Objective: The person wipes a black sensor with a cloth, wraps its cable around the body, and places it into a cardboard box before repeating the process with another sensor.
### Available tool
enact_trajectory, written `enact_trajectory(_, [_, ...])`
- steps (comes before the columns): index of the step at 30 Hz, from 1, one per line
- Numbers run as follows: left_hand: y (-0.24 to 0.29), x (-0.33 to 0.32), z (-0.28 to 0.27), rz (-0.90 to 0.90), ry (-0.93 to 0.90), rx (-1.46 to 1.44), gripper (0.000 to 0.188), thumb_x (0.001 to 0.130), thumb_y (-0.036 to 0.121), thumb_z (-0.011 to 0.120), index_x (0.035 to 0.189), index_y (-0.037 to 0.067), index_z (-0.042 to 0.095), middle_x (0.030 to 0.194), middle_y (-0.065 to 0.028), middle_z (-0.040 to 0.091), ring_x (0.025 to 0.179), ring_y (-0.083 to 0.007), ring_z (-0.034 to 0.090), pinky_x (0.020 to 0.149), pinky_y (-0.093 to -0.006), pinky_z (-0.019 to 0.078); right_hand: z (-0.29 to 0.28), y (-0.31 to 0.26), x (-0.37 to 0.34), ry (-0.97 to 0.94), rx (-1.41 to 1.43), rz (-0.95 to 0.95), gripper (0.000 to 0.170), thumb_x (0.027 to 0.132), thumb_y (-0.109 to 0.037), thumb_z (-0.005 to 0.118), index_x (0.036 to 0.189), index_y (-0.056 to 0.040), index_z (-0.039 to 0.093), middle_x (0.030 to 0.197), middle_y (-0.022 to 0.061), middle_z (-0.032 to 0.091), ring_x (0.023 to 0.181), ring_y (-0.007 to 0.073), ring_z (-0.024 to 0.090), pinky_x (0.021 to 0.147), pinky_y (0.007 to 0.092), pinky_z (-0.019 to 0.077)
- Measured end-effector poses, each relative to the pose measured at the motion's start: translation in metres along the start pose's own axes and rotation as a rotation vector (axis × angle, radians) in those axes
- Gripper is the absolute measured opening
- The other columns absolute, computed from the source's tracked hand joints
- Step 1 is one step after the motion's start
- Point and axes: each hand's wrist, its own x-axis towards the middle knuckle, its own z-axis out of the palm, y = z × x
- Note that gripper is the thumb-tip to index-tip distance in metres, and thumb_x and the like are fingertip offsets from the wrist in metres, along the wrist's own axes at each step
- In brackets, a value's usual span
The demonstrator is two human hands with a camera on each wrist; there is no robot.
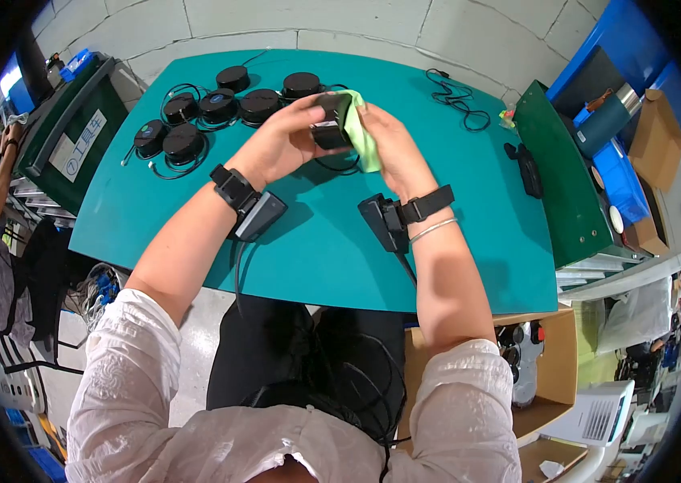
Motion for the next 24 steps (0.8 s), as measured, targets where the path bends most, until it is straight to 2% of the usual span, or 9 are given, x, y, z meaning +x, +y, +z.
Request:
enact_trajectory(1, [0.003,-0.002,0.005,0.025,0.01,-0.028,0.041,0.1,0.027,0.048,0.133,0.003,0.047,0.129,-0.013,0.054,0.121,-0.0261,0.053,0.103,-0.0519,0.0458,0.0,0.008,0.004,-0.011,0.003,-0.039,0.042,0.103,-0.027,0.048,0.135,-0.0013,0.051,0.124,0.0044,0.06,0.106,0.0108,0.058,0.089,0.0248,0.0467])
enact_trajectory(4, [0.01,-0.004,0.008,-0.037,0.054,-0.317,0.039,0.102,0.029,0.044,0.128,0.0,0.048,0.131,-0.0153,0.052,0.125,-0.0327,0.05,0.106,-0.056,0.0435,0.003,0.003,0.0,-0.017,0.041,-0.028,0.042,0.103,-0.026,0.046,0.137,-0.001,0.05,0.125,0.0044,0.059,0.107,0.01,0.058,0.09,0.0234,0.0466])
enact_trajectory(8, [0.008,-0.003,0.007,0.002,0.032,-0.301,0.041,0.102,0.032,0.045,0.127,-0.001,0.049,0.131,-0.0163,0.052,0.125,-0.0343,0.05,0.105,-0.0555,0.0446,-0.006,0.013,0.006,-0.073,0.155,-0.076,0.039,0.102,-0.02,0.05,0.136,-0.0002,0.05,0.123,0.0042,0.061,0.106,0.0095,0.058,0.09,0.0248,0.0472])
enact_trajectory(10, [0.009,-0.002,0.005,0.069,0.146,-0.254,0.042,0.1,0.034,0.05,0.126,0.001,0.05,0.128,-0.015,0.053,0.124,-0.0353,0.051,0.105,-0.0575,0.0445,0.001,0.01,0.004,-0.08,0.146,-0.094,0.037,0.1,-0.017,0.052,0.133,0.0009,0.052,0.12,0.0046,0.062,0.103,0.0106,0.059,0.089,0.0257,0.0477])
enact_trajectory(12, [0.007,0.0,0.0,0.097,0.201,-0.215,0.043,0.097,0.035,0.057,0.124,0.003,0.052,0.123,-0.0135,0.055,0.119,-0.0316,0.054,0.098,-0.0547,0.0492,0.005,0.014,0.004,-0.089,0.143,-0.114,0.035,0.099,-0.013,0.054,0.131,0.002,0.054,0.117,0.0051,0.064,0.1,0.0116,0.06,0.088,0.0265,0.0482])
enact_trajectory(15, [0.002,0.001,0.001,0.142,0.352,0.145,0.049,0.091,0.034,0.067,0.125,0.004,0.049,0.123,-0.0119,0.052,0.109,-0.0207,0.055,0.085,-0.0408,0.0513,0.008,0.023,0.004,-0.014,0.167,0.014,0.024,0.094,-0.005,0.055,0.114,0.0062,0.061,0.104,0.0094,0.067,0.091,0.0154,0.063,0.082,0.0296,0.0502])
enact_trajectory(19, [-0.001,0.001,0.006,0.156,0.348,0.448,0.054,0.089,0.034,0.07,0.127,0.004,0.046,0.126,-0.009,0.051,0.11,-0.0217,0.055,0.085,-0.0405,0.0513,0.001,0.029,0.005,0.039,0.129,0.141,0.021,0.094,-0.004,0.055,0.111,0.0055,0.062,0.101,0.01,0.067,0.09,0.0169,0.064,0.081,0.0305,0.051])
enact_trajectory(22, [-0.001,0.004,-0.002,0.475,0.373,1.173,0.062,0.079,0.021,0.08,0.131,0.007,0.048,0.125,-0.009,0.054,0.113,-0.0196,0.055,0.082,-0.0313,0.052,0.001,0.02,0.002,-0.004,0.21,0.195,0.02,0.094,-0.006,0.057,0.11,0.0045,0.063,0.1,0.0092,0.067,0.088,0.0165,0.065,0.079,0.0283,0.0523])
enact_trajectory(24, [-0.002,0.004,-0.007,0.55,0.377,1.216,0.065,0.075,0.016,0.081,0.131,0.006,0.049,0.121,-0.0085,0.058,0.114,-0.0183,0.055,0.084,-0.0297,0.0517,0.002,0.015,0.001,-0.003,0.221,0.181,0.022,0.094,-0.007,0.057,0.112,0.005,0.062,0.1,0.0093,0.068,0.087,0.0158,0.065,0.078,0.0277,0.0526])
